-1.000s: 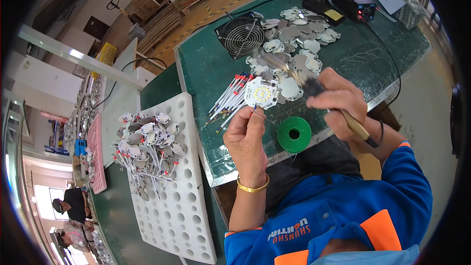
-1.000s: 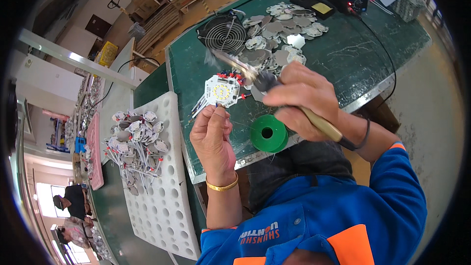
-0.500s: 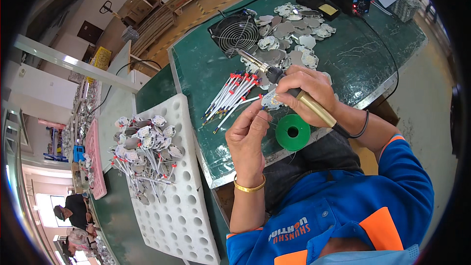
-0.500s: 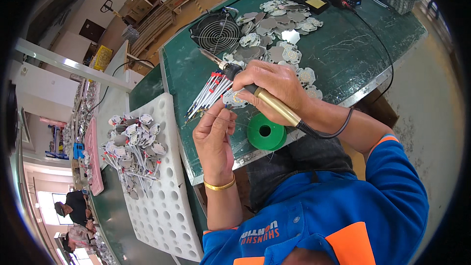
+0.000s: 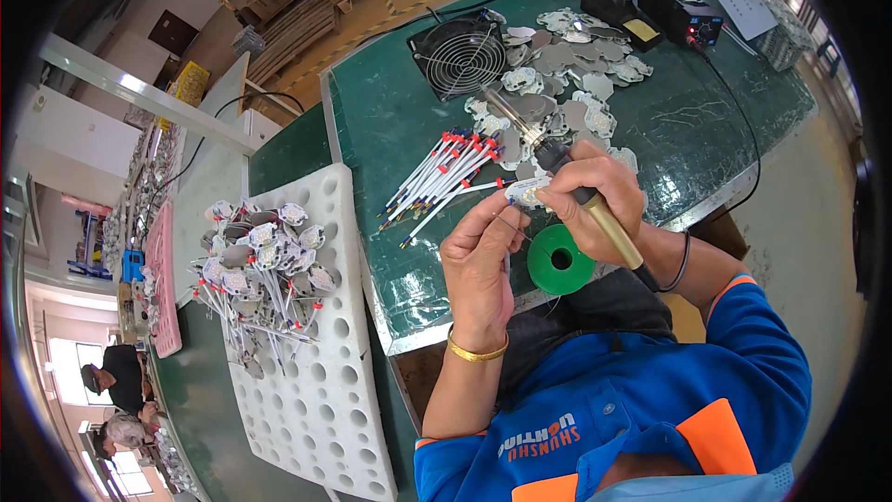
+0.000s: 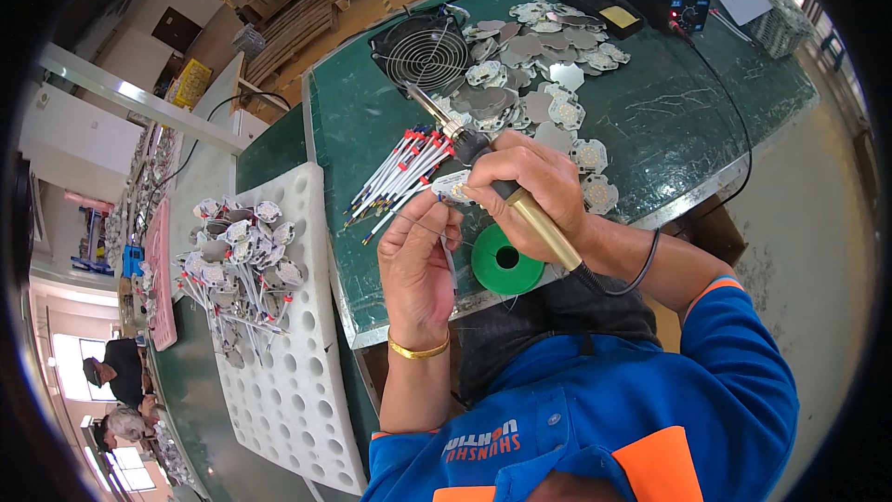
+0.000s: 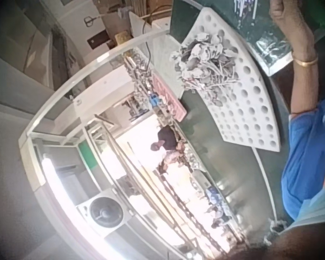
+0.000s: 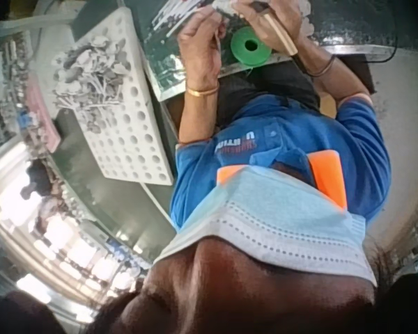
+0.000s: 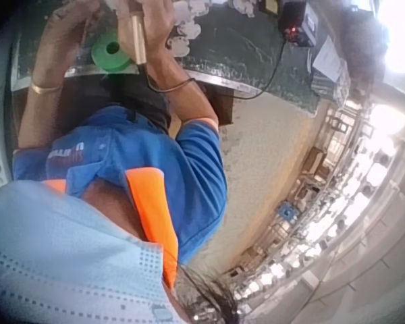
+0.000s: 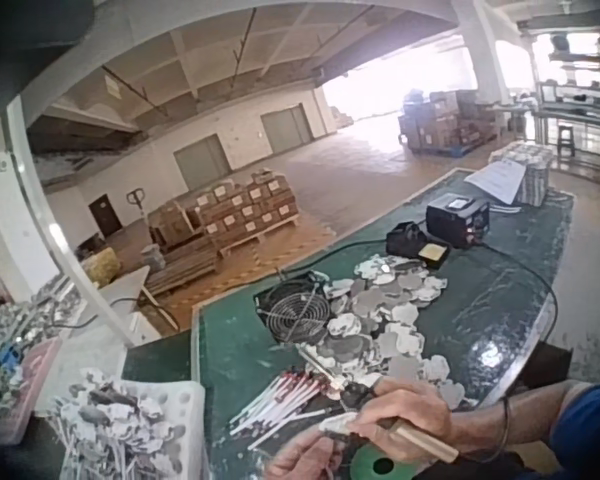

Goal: The person solders electrical wires onto LED circuit boards using a soldering iron and solder wire.

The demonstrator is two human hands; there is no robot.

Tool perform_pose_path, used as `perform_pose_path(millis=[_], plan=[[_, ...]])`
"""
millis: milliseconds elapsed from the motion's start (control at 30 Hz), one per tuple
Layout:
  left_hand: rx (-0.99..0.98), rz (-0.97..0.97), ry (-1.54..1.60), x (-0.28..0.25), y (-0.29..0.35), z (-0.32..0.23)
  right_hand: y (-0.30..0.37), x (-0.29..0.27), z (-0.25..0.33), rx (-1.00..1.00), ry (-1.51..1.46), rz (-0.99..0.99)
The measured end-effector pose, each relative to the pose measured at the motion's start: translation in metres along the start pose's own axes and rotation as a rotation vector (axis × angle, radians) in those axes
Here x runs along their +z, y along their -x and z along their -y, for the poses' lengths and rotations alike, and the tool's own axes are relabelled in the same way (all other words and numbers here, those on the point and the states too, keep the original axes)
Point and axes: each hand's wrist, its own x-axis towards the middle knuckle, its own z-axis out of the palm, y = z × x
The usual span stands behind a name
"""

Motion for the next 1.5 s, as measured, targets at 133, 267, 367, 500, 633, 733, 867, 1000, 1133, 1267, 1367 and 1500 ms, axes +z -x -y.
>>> perform_pose_path(millis=[133, 267, 367, 500, 633, 733, 867, 1000, 1133, 1267, 1367, 1500], plan=[[0.026, -0.019, -0.010, 0.004, 0.003, -0.003, 0.000, -0.001, 0.004, -0.002, -0.005, 0.010], [0.076, -0.034, -0.089, 0.005, 0.007, -0.012, -0.006, -0.003, 0.009, -0.051, 0.015, -0.003], [0.193, -0.071, -0.203, 0.012, 0.016, -0.029, -0.011, -0.027, 0.019, -0.126, 0.011, 0.051], [0.334, -0.040, -0.399, 0.013, 0.019, -0.042, -0.017, -0.053, 0.030, -0.283, -0.071, 0.236], [0.369, -0.018, -0.414, 0.013, 0.021, -0.046, -0.013, -0.058, 0.042, -0.182, -0.204, 0.237], [0.385, -0.023, -0.421, 0.014, 0.021, -0.045, -0.013, -0.061, 0.044, -0.186, -0.170, 0.293], [0.364, -0.004, -0.420, 0.018, 0.021, -0.046, -0.012, -0.060, 0.042, -0.183, -0.136, 0.313], [0.377, 0.001, -0.430, 0.019, 0.019, -0.047, -0.009, -0.058, 0.038, -0.189, -0.123, 0.321], [0.355, 0.003, -0.409, 0.019, 0.018, -0.047, -0.008, -0.057, 0.034, -0.198, -0.106, 0.320], [0.368, 0.010, -0.439, 0.017, 0.016, -0.047, -0.014, -0.060, 0.036, -0.223, -0.124, 0.360], [0.363, 0.007, -0.424, 0.018, 0.017, -0.047, -0.014, -0.061, 0.035, -0.225, -0.118, 0.390], [0.352, 0.001, -0.404, 0.018, 0.017, -0.046, -0.011, -0.059, 0.033, -0.215, -0.074, 0.360]])
